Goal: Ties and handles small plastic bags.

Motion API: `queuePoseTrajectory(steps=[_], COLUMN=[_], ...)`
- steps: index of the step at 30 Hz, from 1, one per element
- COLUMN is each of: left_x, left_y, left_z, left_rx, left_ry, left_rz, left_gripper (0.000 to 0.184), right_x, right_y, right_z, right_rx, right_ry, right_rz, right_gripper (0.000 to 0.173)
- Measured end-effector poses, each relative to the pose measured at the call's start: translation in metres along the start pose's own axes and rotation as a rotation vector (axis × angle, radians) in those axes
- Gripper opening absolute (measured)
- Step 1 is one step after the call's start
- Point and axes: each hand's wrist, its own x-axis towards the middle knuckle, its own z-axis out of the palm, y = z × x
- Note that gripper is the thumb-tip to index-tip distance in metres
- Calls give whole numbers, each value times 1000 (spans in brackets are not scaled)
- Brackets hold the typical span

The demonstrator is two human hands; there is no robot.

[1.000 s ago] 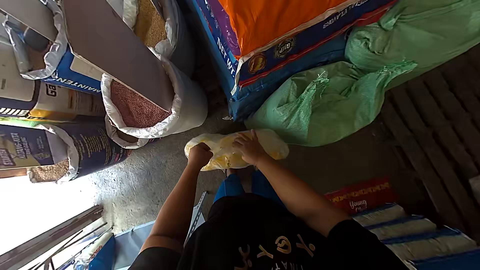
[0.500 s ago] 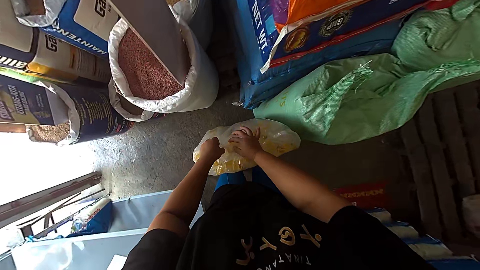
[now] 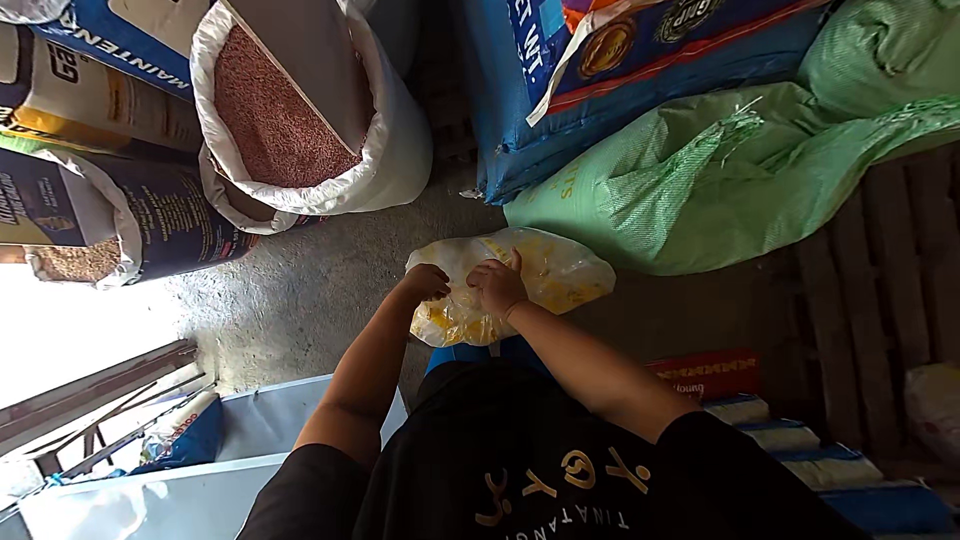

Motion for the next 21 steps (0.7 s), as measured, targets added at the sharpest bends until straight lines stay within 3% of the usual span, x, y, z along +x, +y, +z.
queuePoseTrajectory(steps=[3,7,11,13,18,21], left_x=[4,-15,-15,-13,-16,-16], left_y=[1,12,0,-6,-12,-1], left_z=[9,16,5,-5,-32,-21], left_rx=[-56,320,417,418,137,101], left_ry=[154,407,512,452,15,76], left_rz=[34,196,131,121,39,-50], left_gripper=[34,29,25,22,25,35], right_x=[2,6,8,8,4,5], right_y=[-1,3,2,-3,-3,-5], right_z=[-6,-3,7,8,0,0], right_rx=[10,-13,30,43,0,12], right_ry=[-33,62,196,189,54,28], right_rz=[2,-1,-61,-71,-87,-141], right_gripper=[28,28,20,19,22,32])
